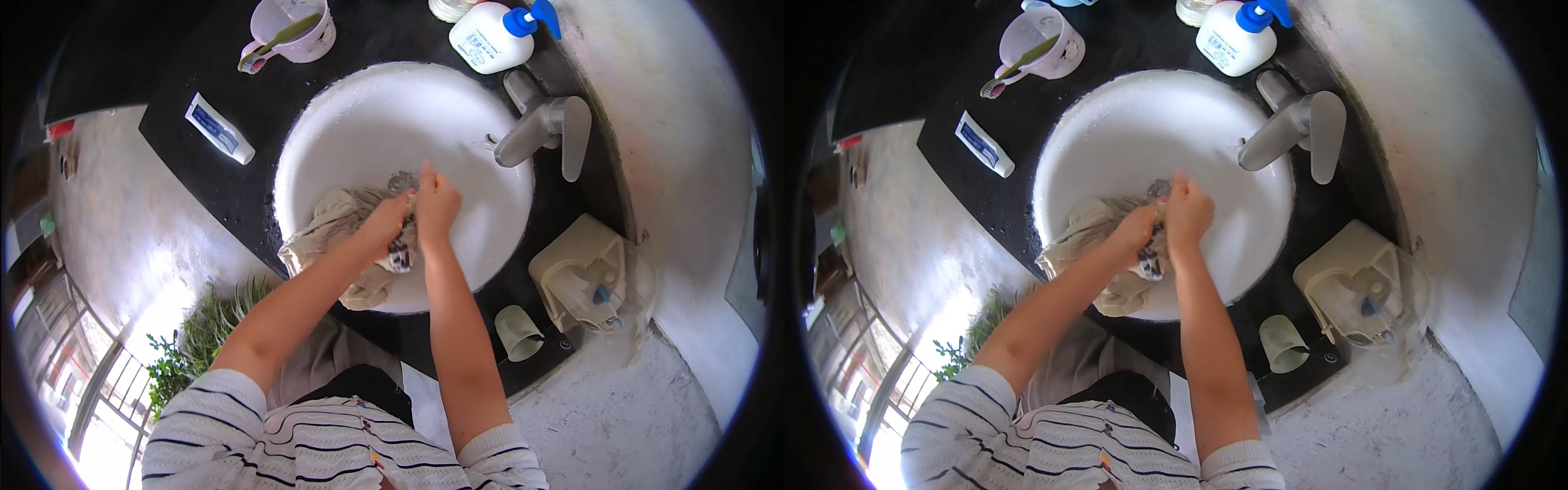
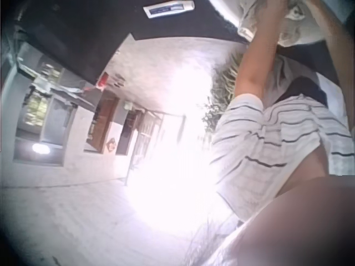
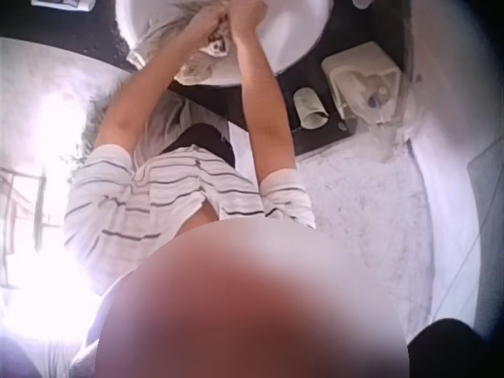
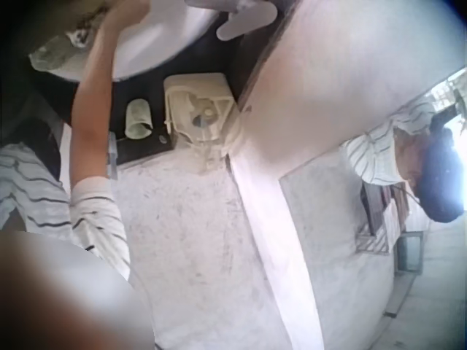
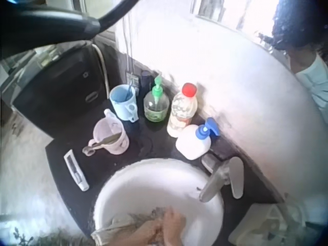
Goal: The person washes a beige tote bag by hand in a sink, scrubbing it with soap and rinsing it thoroughly. They then move to a balcony area, where they hang the wet bag on a clothes hanger. The person proceeds to take other items, including a white shirt and a pair of pants, from a yellow bucket and hangs them on the drying rack.
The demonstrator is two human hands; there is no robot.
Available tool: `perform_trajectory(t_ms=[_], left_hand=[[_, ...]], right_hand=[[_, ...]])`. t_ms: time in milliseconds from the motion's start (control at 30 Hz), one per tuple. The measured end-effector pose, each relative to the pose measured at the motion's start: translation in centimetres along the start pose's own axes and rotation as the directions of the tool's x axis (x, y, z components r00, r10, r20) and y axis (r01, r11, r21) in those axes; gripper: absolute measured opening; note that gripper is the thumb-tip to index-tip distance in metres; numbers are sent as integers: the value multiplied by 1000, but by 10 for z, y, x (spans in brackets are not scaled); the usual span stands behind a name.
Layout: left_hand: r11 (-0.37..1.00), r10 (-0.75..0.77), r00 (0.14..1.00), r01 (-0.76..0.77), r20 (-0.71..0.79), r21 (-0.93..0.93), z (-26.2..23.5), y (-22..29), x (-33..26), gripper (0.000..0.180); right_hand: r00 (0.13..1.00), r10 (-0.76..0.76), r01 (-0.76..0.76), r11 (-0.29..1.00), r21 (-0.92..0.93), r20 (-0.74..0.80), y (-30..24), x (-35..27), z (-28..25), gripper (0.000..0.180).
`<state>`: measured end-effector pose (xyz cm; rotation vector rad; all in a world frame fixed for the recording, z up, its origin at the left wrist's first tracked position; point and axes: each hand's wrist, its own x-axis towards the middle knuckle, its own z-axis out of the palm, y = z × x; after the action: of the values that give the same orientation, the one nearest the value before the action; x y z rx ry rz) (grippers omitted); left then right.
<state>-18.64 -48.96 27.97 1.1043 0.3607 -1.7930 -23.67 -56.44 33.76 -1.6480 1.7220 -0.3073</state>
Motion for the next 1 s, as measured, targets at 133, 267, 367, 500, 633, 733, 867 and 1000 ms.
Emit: perform_trajectory(t_ms=[133, 267, 367, 500, 633, 733, 867, 1000], left_hand=[[991, 49, 999, -48, -3, 122, 4, 25, -20, 34], [977, -92, 993, 105, -76, 188, 7, 23, -36, 46], [982, -190, 982, 190, -3, -15, 20, 44, -61, 48], [951, 236, 972, -233, 9, 204, -18, 31, -24, 41], [533, 685, 727, -534, 35, 656, -1, 25, -3, 37], [231, 717, 690, -369, 99, 900, 3, 20, 1, 58], [80, 512, 858, -98, 43, 992, 4, 26, -10, 69], [-9, 388, 913, -135, 128, 991, -2, 26, -16, 68]], right_hand=[[978, -175, 176, 984, 0, -116, 1, -36, 15, 55], [994, -96, 98, 995, 29, -61, 12, -23, 8, 55], [984, 151, -171, 955, 243, 97, 58, 20, -14, 43], [922, 282, -385, 732, 562, 265, 57, 20, -29, 29], [996, -76, 54, 936, 347, 50, 66, 15, -8, 19], [914, -406, 394, 881, -261, 9, 76, 3, 17, 30], [923, -255, 339, 894, -293, 288, 66, 13, 6, 21], [925, -248, 354, 836, -419, 288, 97, -6, 22, 16]])
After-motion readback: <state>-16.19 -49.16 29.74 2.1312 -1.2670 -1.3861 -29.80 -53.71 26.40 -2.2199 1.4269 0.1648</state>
